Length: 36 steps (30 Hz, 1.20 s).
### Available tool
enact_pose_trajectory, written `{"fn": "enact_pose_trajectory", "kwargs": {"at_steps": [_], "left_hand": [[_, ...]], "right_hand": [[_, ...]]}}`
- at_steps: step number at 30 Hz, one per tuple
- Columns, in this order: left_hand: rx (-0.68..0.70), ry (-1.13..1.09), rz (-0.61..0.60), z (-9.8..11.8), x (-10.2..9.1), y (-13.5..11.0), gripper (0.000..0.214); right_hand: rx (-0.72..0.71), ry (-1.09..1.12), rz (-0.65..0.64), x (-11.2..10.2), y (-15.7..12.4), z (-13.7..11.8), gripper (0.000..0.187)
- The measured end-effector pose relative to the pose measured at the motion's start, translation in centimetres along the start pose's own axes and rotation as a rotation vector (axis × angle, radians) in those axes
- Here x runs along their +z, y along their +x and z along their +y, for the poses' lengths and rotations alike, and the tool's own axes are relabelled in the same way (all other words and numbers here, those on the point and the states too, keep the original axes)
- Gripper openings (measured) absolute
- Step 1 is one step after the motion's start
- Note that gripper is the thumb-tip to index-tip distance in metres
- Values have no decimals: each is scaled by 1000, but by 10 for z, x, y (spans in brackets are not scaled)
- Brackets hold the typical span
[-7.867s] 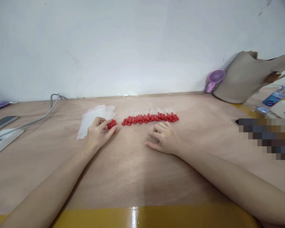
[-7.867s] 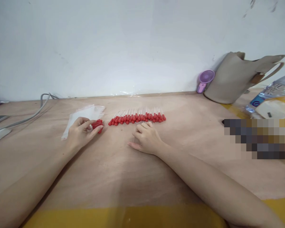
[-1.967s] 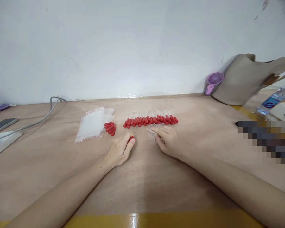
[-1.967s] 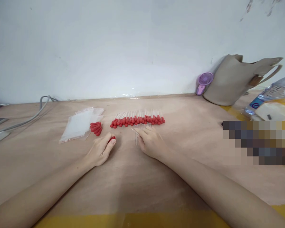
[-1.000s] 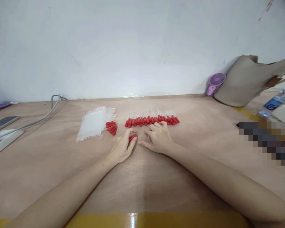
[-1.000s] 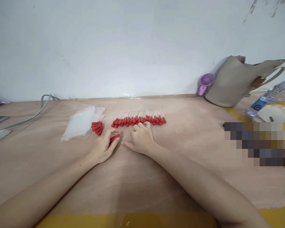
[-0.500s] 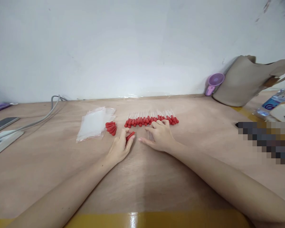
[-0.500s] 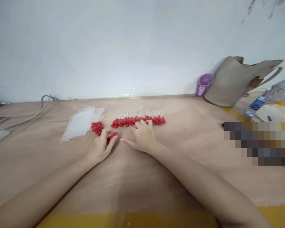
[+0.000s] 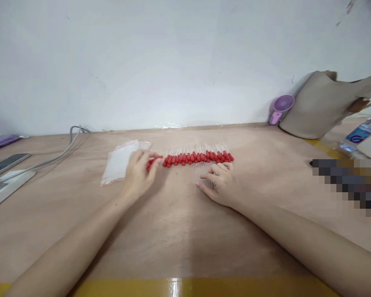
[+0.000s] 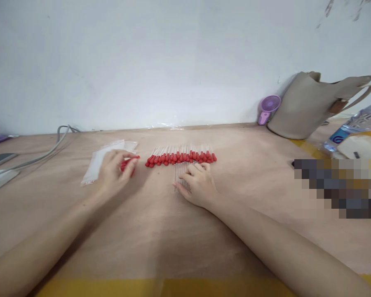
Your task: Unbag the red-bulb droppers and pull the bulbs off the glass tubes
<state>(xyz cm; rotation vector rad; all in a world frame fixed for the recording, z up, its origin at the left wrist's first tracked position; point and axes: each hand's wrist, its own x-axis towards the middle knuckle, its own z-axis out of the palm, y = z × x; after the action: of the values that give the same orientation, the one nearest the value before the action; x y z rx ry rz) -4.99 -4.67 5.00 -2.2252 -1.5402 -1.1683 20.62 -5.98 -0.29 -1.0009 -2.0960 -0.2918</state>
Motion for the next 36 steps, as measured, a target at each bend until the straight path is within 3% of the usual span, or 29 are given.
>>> {"fn": "enact_pose_trajectory", "kwargs": {"at_steps": [1, 3, 6, 14, 20, 27, 36], "left_hand": [[-89, 16, 12, -9, -8, 8, 22], [-306, -14, -89, -25, -21, 21, 26], [-449, -83, -241, -36, -31, 26, 32], [-198, 153, -463, -9, -27, -4, 18], [-324, 159, -697, -31, -37, -2, 17], [-470, 267, -772, -36, -45, 3, 16], [-518, 224, -703, -43, -31, 3, 24]], "right_hand": [[-2, -3, 5, 0, 0, 1, 26], [2, -9, 14, 0, 1, 3, 26], [-1, -6, 15, 1, 2, 5, 25], [-5, 9, 25, -1, 0, 6, 21], [-10, 16, 13, -1, 0, 7, 20], [-9, 21, 2, 1, -1, 8, 19], [-1, 37, -11, 1, -1, 9, 20]]}}
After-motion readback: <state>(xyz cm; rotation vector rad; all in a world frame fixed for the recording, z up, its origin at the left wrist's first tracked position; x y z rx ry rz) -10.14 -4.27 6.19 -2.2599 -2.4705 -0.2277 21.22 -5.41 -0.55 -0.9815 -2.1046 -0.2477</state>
